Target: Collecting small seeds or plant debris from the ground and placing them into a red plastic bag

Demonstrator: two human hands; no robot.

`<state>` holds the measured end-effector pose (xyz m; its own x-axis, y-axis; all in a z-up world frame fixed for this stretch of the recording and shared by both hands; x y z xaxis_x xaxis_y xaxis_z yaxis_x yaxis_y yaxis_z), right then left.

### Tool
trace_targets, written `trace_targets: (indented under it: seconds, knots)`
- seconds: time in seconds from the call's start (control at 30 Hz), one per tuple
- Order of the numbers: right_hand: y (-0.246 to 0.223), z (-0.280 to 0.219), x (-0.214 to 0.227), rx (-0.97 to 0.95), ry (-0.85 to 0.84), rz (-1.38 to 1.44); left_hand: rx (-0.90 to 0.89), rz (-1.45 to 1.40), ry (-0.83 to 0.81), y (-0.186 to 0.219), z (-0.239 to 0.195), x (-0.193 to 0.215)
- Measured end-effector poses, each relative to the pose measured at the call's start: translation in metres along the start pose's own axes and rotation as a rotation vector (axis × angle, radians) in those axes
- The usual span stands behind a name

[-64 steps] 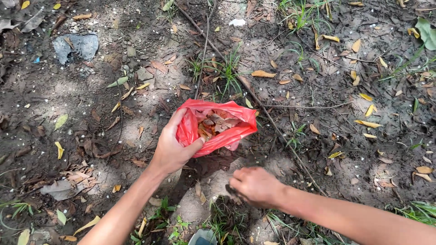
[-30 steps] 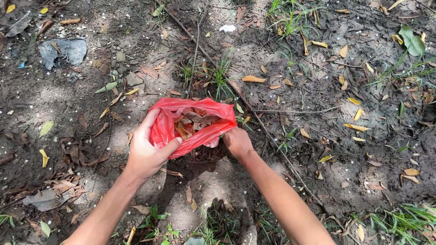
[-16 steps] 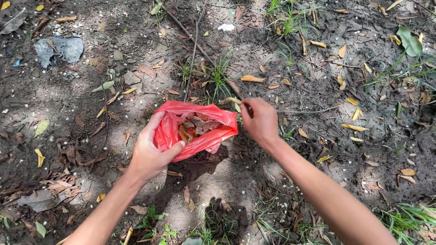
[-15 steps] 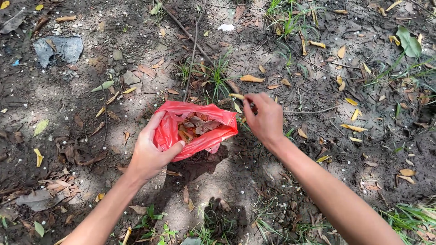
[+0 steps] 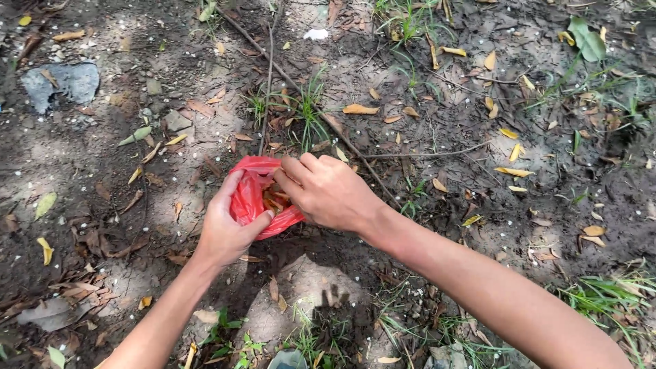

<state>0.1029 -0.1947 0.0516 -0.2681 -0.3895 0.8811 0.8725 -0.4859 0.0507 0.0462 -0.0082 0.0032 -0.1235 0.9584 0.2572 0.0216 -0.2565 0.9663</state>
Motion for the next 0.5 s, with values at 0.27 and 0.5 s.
trace_targets:
  seconds: [0.27,0.5]
  knots:
    - [0.077,-0.030,-0.026,-0.149,0.270,-0.097,0.021,0.053,0.062,-0.003,-0.003,0.014]
    - [0.131,-0.108,-0.041,-0.344,-0.160,-0.251,0.043,0.059,0.090,0.005,-0.005,0.020]
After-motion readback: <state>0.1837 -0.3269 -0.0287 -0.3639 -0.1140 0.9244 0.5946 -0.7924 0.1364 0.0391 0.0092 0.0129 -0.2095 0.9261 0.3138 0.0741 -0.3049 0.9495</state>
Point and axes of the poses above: each hand's wrist, its own z-axis towards the middle knuckle, its own x-axis out of the back of the hand, y = z × x, the point moved 2 cm from there along z, towards the middle knuckle, and after that the axes turned 5 degrees about y, right-handed, at the moved point
